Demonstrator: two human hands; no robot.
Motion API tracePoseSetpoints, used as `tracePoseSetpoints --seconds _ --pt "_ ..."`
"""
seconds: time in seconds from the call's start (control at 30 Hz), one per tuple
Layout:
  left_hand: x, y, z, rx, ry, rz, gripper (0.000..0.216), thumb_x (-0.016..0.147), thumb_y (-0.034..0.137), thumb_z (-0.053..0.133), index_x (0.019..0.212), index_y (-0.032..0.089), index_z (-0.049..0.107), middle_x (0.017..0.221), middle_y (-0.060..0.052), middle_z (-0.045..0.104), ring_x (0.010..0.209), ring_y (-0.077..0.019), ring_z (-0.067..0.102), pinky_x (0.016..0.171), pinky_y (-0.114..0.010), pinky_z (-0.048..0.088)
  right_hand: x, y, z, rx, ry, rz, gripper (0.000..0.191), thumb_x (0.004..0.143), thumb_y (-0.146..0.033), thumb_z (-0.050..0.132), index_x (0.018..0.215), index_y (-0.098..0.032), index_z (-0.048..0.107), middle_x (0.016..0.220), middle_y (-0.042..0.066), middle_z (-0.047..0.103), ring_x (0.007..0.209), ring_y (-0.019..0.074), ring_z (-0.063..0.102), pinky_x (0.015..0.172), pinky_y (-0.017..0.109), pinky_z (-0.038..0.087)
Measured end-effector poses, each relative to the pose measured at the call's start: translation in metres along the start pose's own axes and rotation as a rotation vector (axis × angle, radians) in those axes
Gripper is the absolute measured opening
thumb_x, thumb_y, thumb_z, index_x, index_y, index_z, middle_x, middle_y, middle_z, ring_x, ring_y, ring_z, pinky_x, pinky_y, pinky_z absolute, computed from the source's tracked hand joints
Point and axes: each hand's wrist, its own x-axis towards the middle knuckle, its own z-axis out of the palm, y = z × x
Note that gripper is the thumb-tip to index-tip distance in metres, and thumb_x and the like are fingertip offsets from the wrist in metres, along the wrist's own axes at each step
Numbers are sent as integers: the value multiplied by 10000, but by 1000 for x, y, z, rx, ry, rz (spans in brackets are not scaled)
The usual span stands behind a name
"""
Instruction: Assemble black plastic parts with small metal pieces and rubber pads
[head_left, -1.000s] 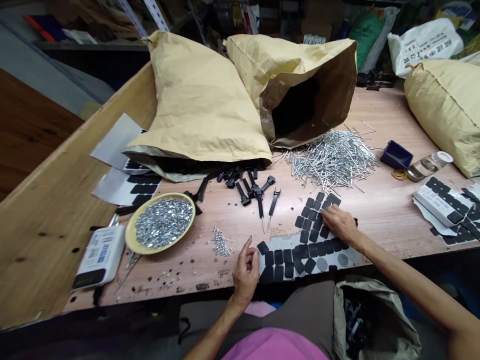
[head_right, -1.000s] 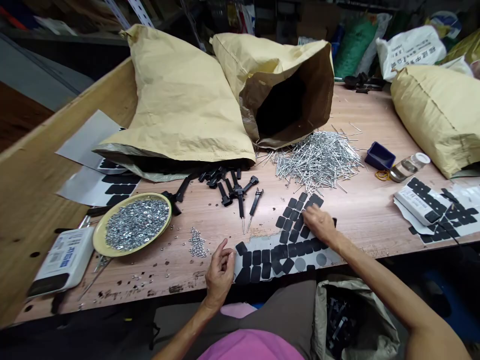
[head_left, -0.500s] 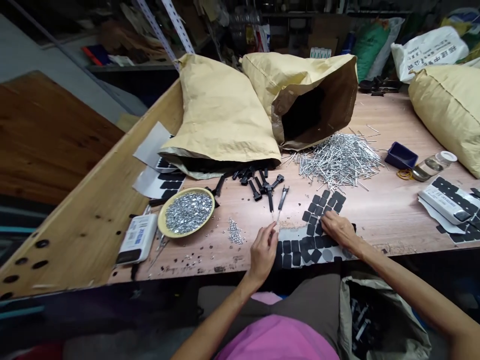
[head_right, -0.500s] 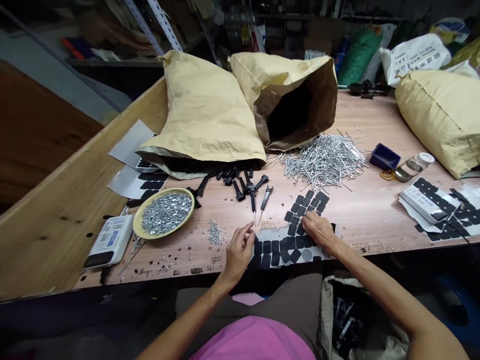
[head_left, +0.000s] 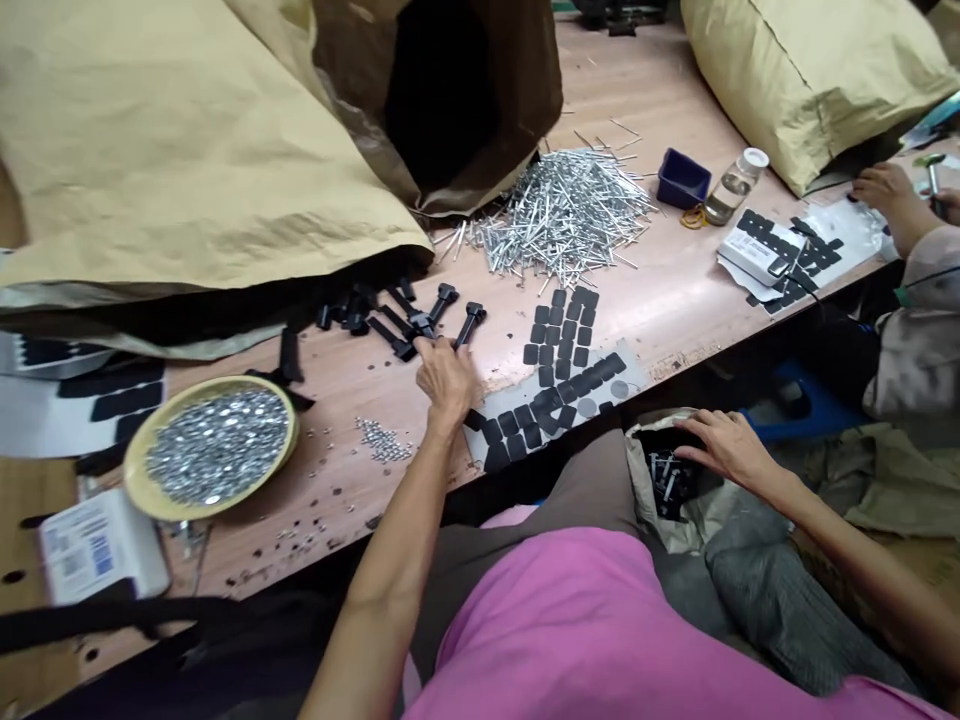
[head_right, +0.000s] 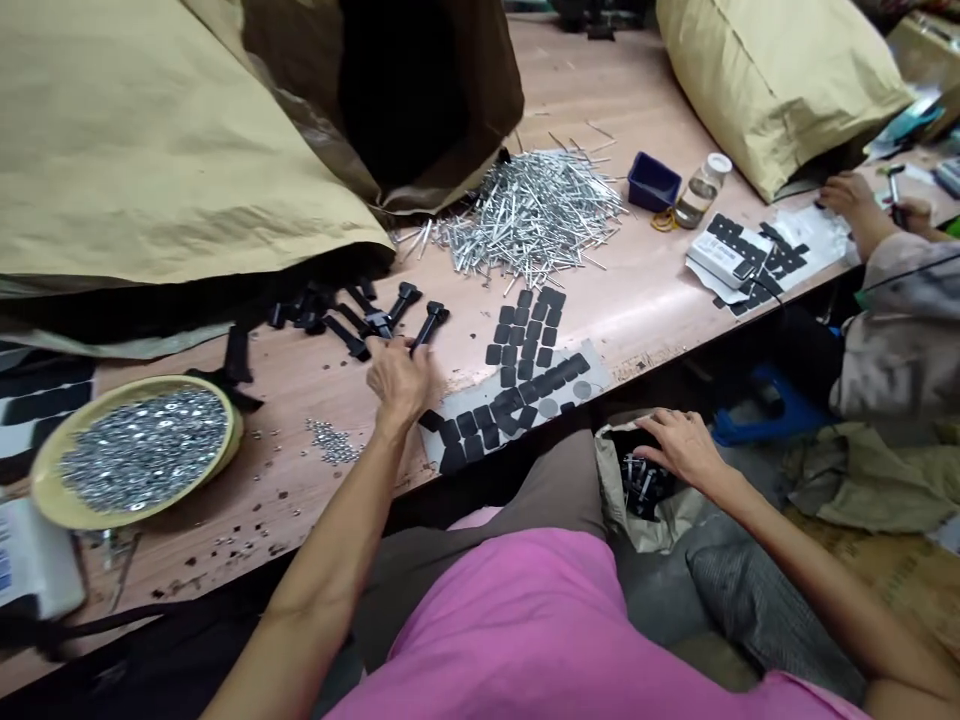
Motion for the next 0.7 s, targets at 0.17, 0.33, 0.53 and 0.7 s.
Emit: tracePoseSetpoints --seconds 0.17,0.33,0.53,0.7 --pt "-17 -1 -23 -679 -121 -72 262 826 341 545 998 147 584 904 -52 616 710 -160 666 658 -287 532 22 -17 -10 124 139 -54 334 928 -411 429 1098 -226 649 962 82 675 775 190 641 683 291 457" --pt "-38 -4 -57 -1380 -241 -341 244 827 364 568 798 121 578 760 -41 651 720 -141 678 743 -279 539 102 -73 -21 426 308 -332 342 940 -408 394 986 -217 674 883 70 681 780 186 650 676 280 499" --pt "-73 -44 -97 -1634 -358 -664 53 734 125 632 719 107 586 653 -22 619 612 -117 629 673 -259 524 193 -171 -15 545 361 -546 320 930 -380 407 941 -211 679 836 78 676 710 188 643 632 295 505" --pt "-135 -73 -108 -1572 -361 -619 316 599 143 742 890 118 620 816 -36 641 596 -95 610 547 -199 481 236 -233 11 453 315 -672 297 931 -295 388 969 -197 666 862 81 675 750 195 649 657 288 499"
